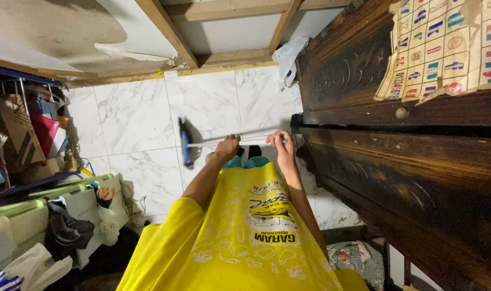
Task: Repairing a broom handle by wrapping it with tape.
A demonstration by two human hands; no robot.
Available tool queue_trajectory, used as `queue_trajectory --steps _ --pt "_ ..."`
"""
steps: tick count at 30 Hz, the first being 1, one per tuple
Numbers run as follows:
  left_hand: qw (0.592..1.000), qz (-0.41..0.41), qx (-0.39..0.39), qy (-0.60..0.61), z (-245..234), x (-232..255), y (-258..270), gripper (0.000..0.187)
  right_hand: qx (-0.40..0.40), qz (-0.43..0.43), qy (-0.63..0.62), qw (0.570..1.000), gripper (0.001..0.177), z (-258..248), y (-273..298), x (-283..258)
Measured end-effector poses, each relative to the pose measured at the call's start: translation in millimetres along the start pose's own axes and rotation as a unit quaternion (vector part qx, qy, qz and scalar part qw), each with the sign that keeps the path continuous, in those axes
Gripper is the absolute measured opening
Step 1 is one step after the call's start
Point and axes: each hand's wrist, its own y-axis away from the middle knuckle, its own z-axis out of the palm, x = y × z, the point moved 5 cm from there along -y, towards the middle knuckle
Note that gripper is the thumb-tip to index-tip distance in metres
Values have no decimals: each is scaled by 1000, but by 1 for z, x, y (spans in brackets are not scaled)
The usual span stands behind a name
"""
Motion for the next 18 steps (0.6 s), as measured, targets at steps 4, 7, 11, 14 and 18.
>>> queue_trajectory --steps 4,7,11,14,18 --pt "999 16 -35 16 -29 36 -11 32 -29 -48 58 997 16 13 0 -39" --pt "998 35 -36 40 -56 70 -26 30 -9 -52 147 988 18 0 -12 -49" --pt "997 61 8 53 -70 78 -34 27 78 -109 69 989 20 -12 -26 -78" --pt "998 53 30 26 -48 34 -36 25 87 -94 78 989 24 -12 -30 -54" --pt "999 -6 5 -31 -15 -27 -26 24 81 -18 99 992 27 13 -17 -4"
